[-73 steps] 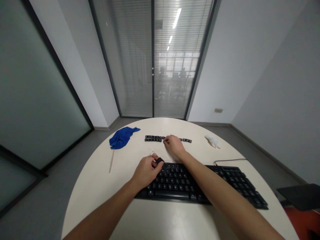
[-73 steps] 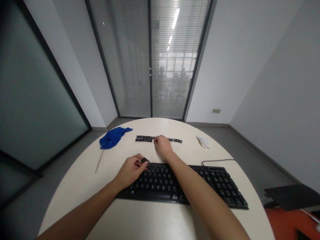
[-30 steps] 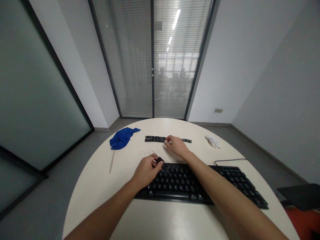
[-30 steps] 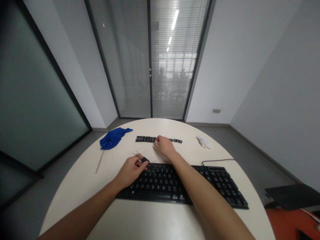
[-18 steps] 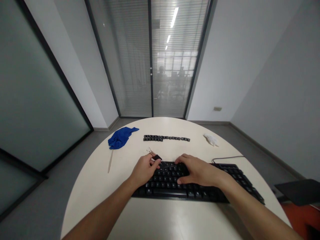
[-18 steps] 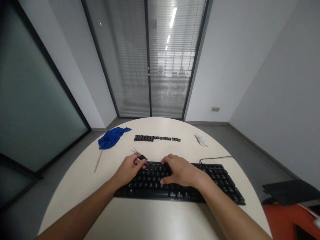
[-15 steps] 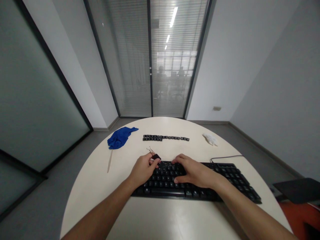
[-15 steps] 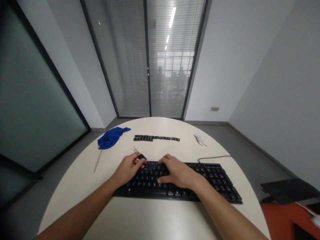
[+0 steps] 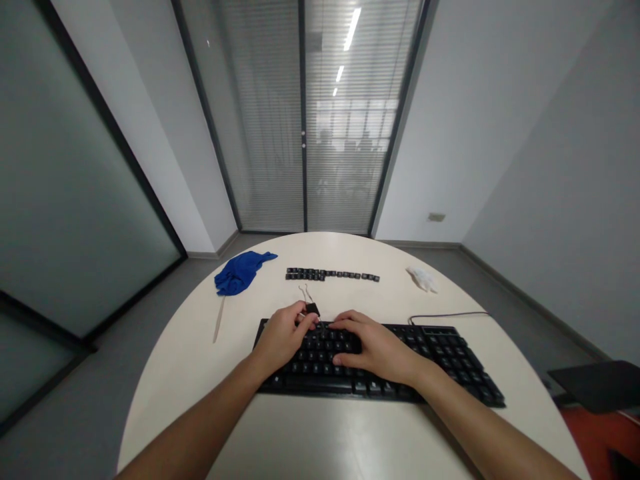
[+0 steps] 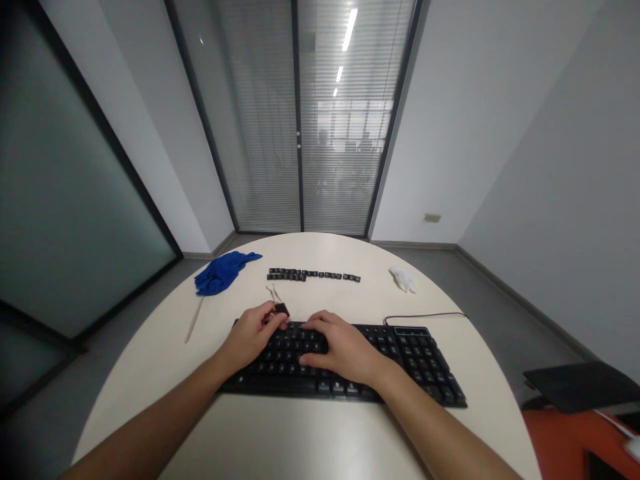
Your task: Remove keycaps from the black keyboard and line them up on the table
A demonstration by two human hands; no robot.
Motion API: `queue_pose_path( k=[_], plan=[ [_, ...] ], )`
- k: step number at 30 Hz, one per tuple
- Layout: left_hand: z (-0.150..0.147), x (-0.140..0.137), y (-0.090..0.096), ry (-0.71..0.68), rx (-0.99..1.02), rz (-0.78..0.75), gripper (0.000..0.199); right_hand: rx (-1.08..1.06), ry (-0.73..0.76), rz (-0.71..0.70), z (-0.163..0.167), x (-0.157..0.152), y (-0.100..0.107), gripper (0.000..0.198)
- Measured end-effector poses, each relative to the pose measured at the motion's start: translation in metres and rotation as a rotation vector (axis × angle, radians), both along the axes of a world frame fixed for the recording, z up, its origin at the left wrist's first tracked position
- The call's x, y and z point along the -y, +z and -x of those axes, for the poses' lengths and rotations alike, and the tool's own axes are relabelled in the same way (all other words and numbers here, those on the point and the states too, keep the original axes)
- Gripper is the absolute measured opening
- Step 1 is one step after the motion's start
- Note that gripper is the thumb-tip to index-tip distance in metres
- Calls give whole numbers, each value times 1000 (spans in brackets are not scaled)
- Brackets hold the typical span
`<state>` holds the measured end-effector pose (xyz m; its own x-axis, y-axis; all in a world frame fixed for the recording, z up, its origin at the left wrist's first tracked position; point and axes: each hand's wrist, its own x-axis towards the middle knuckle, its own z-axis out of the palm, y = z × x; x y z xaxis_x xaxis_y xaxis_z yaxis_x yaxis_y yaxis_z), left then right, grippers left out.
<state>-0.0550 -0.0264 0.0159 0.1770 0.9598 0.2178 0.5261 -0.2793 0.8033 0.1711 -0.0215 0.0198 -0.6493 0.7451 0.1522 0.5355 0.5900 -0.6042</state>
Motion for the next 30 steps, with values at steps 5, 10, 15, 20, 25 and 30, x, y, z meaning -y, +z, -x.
queue_pose_path(
  k=[5,10,15,20,25,30],
  plan=[
    [0,-1,-1,-25,-9,4,23,-6,-7,-24,-1,1,-2,48],
    [-2,1,-2,-72,-129,-74,23,2,-19,-37,-1,2,-2,47],
    [-3,6,-1,-126,-202,-157,18,4,-34,-71,2,3,-5,46],
    [-3,6,-3,-144,-189,-146,18,8,-72,-98,5,4,-6,32],
    [-2,0,-8,-112,36,29,18,22,-75,-110,6,6,-5,31],
    [0,-2,-9,-175,182,121,17,-1,-117,-125,12,6,-8,27]
  ],
)
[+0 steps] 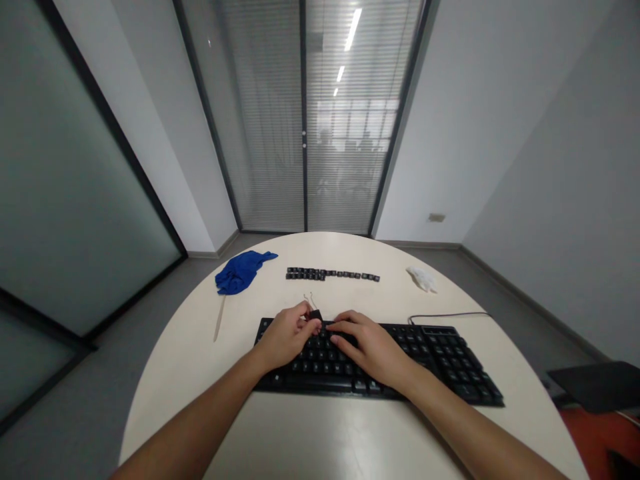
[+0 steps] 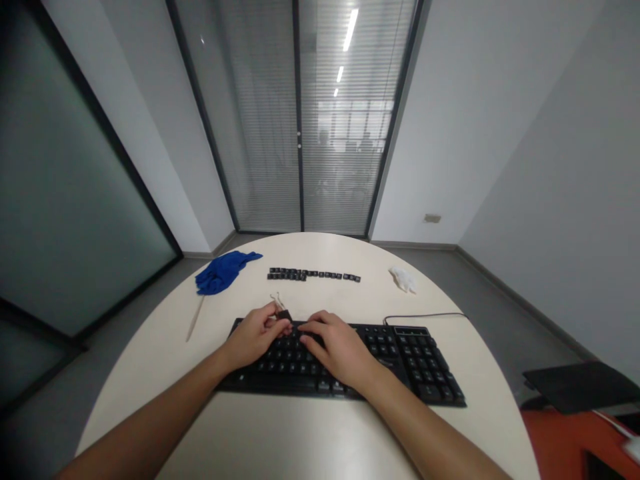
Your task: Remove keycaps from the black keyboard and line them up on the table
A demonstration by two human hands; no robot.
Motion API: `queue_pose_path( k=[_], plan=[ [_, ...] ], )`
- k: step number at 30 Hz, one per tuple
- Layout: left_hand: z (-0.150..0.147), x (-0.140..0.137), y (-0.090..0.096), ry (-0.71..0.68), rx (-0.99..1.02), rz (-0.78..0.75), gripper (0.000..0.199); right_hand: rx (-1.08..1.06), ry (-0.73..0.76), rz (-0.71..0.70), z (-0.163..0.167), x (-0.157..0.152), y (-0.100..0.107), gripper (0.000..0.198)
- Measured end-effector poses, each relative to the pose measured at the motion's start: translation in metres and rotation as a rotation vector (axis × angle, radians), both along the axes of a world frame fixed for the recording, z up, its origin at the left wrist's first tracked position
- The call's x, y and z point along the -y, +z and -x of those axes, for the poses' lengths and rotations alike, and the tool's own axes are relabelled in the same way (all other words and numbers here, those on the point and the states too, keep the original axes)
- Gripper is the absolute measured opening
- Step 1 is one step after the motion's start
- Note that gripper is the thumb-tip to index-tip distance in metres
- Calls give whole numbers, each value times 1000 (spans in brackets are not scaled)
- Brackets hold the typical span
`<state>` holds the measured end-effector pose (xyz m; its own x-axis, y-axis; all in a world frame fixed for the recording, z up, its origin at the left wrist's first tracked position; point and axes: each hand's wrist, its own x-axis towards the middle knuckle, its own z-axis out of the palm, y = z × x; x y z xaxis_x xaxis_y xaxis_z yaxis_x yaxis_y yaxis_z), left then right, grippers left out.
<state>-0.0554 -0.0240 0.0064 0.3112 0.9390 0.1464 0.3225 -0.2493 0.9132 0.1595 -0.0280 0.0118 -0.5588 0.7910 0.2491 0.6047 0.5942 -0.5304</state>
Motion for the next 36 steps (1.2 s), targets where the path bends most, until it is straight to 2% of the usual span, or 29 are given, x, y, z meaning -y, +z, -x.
queue_pose_path(
  k=[4,13,22,30,36],
  plan=[
    [1,-1,1,-18,13,4,18,0,-63,-9,6,0,-4,25],
    [0,3,4,-1,7,-36,14,-58,-62,1,7,-2,-8,21],
    [1,-1,2,11,8,1,14,-64,-142,38,12,-3,-7,17],
    [3,-3,-1,-31,45,9,15,-66,-102,-19,13,-2,-10,16],
    [2,-5,-5,-4,126,93,18,-83,-112,-23,12,-4,-13,16]
  ],
)
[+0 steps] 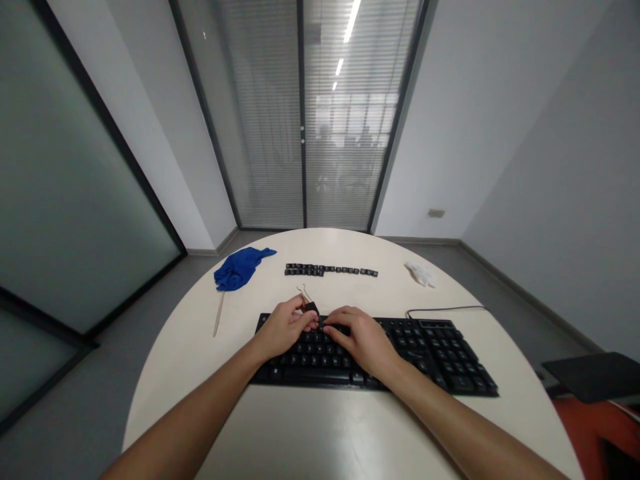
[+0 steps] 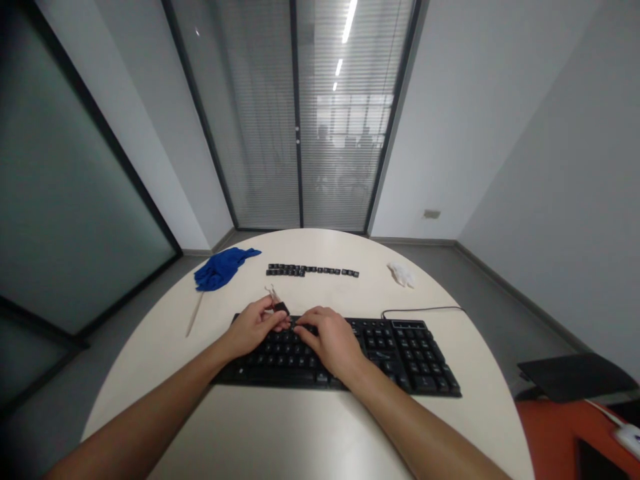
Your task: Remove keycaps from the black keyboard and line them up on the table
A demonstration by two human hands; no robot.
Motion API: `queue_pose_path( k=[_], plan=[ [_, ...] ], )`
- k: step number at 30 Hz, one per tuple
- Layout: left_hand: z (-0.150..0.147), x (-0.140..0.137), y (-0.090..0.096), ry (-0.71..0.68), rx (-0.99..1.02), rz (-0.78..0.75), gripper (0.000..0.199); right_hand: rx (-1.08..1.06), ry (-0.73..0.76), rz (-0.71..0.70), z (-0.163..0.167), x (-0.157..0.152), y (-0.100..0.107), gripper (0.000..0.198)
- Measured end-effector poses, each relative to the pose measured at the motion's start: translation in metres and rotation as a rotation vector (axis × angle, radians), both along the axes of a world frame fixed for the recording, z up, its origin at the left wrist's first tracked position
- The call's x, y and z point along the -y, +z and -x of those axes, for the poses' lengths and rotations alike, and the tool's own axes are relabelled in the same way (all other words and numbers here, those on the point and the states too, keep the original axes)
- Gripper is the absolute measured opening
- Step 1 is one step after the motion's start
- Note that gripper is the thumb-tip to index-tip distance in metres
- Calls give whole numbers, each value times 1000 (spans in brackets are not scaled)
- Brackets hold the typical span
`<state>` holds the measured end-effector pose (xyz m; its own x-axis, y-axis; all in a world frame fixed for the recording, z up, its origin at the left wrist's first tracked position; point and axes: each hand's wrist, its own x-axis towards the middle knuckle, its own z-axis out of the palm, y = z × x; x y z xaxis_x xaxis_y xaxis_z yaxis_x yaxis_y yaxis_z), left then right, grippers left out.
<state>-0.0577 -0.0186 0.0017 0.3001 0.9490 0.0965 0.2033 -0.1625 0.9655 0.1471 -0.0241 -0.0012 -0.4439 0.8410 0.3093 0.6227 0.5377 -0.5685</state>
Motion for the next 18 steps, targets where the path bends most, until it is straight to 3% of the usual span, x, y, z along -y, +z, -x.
queue_pose_path(
  k=[18],
  plan=[
    [0,2,2,37,4,-51,18,-19,-64,17,2,2,1,19]
  ],
)
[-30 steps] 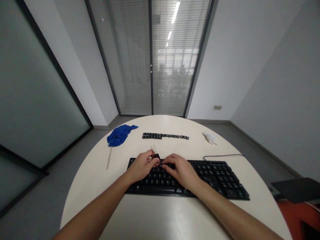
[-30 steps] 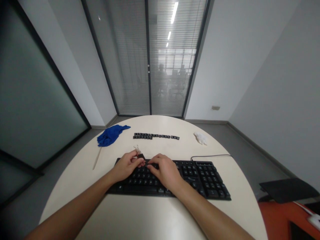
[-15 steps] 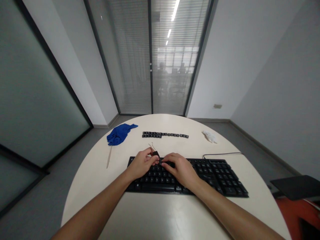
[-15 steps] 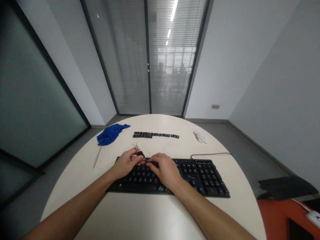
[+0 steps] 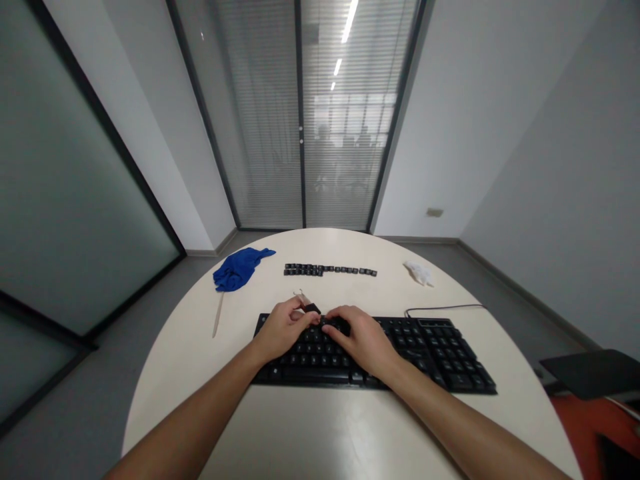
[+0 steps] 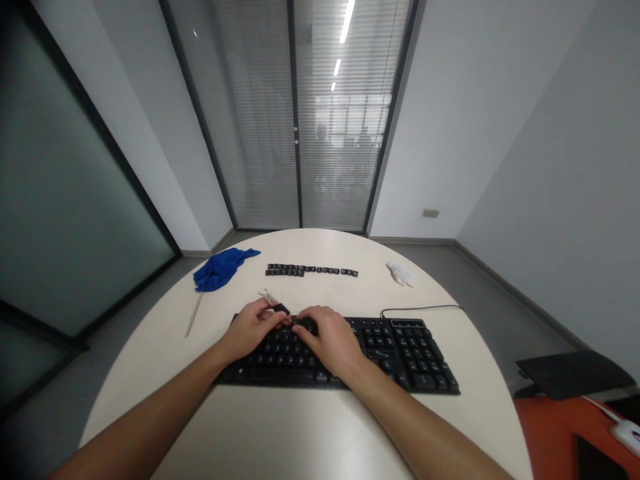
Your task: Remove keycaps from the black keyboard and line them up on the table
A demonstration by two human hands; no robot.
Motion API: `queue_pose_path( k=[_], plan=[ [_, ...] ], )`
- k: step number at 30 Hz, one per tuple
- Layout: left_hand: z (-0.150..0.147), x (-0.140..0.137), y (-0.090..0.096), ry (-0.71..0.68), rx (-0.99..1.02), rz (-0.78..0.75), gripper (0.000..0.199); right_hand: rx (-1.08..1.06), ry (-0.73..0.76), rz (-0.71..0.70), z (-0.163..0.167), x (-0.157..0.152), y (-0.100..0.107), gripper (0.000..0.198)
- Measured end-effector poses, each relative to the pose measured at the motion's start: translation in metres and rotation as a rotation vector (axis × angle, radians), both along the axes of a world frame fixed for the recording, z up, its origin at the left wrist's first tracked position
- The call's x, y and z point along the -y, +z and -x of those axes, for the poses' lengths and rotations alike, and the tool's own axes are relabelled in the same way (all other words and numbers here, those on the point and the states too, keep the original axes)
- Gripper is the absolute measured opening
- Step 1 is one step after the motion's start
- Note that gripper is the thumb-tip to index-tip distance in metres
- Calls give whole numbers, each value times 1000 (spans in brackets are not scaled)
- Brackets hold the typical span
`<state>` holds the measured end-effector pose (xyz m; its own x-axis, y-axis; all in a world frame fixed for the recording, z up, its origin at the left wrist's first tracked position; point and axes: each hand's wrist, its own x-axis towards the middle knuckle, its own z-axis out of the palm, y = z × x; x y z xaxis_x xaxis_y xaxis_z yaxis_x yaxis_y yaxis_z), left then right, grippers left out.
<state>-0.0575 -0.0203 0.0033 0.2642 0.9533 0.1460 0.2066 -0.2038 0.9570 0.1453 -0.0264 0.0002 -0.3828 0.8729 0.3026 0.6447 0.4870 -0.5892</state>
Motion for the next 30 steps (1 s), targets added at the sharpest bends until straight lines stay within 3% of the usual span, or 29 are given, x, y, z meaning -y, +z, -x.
queue_pose_path(
  k=[22,30],
  plan=[
    [0,6,8,-40,-112,-100,18,-150,93,114,-2,0,3,16],
    [-1,4,6,-3,-54,-52,17,-254,118,175,-2,1,7,17]
  ],
)
